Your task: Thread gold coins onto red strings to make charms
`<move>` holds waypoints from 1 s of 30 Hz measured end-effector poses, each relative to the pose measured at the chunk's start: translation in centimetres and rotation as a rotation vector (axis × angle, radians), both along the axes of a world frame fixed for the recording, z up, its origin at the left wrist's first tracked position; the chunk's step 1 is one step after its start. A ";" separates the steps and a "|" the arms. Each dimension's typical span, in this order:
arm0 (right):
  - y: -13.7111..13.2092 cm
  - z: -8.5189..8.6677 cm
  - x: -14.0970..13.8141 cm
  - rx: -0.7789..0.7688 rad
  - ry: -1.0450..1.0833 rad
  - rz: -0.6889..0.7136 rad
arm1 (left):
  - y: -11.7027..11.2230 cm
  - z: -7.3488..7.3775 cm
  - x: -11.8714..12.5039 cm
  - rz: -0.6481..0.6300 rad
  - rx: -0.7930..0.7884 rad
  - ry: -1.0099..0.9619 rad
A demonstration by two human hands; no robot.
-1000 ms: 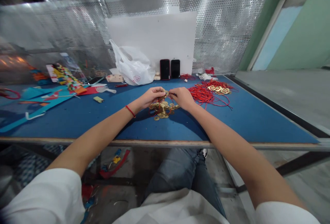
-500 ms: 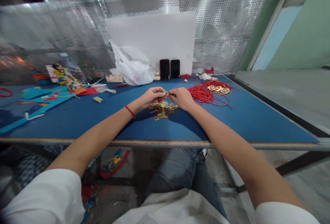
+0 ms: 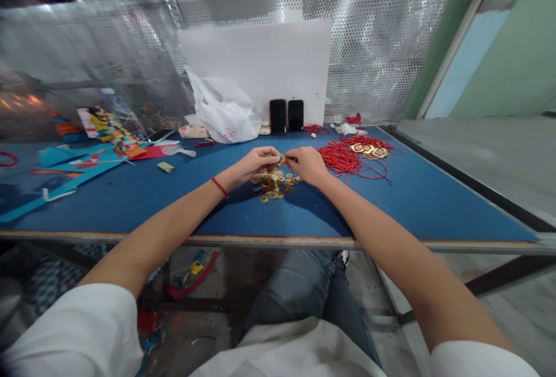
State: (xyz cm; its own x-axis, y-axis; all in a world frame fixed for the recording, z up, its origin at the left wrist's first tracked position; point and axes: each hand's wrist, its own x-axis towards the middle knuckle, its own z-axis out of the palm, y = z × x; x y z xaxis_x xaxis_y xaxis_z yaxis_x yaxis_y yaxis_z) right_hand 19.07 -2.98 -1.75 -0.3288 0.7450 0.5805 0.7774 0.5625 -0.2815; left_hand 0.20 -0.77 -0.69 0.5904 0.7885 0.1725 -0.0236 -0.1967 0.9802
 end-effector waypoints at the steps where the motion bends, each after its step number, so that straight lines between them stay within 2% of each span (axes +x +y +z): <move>1: 0.1 0.0 0.0 -0.003 0.009 0.005 | 0.0 0.0 0.0 -0.003 -0.002 0.004; 9: 0.2 -0.1 0.0 -0.056 0.081 0.031 | 0.0 0.0 0.0 0.004 0.007 0.009; 19: -0.5 0.3 -0.3 -0.076 -0.041 -0.076 | 0.3 -0.3 -0.1 -0.021 0.007 0.022; 26: -0.4 0.3 -0.2 -0.051 0.029 -0.018 | 0.3 -0.2 0.0 0.007 0.003 -0.034; 30: -0.1 0.2 -0.1 -0.072 0.188 0.075 | 0.7 -0.4 -0.2 0.002 -0.039 -0.103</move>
State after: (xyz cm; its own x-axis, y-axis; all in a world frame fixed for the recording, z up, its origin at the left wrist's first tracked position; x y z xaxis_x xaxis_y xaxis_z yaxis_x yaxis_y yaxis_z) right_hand 19.00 -3.04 -1.50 -0.2758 0.7644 0.5828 0.6643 0.5898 -0.4592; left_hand 0.03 -0.03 -1.09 0.5695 0.7970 0.2011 -0.1243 -0.1583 0.9795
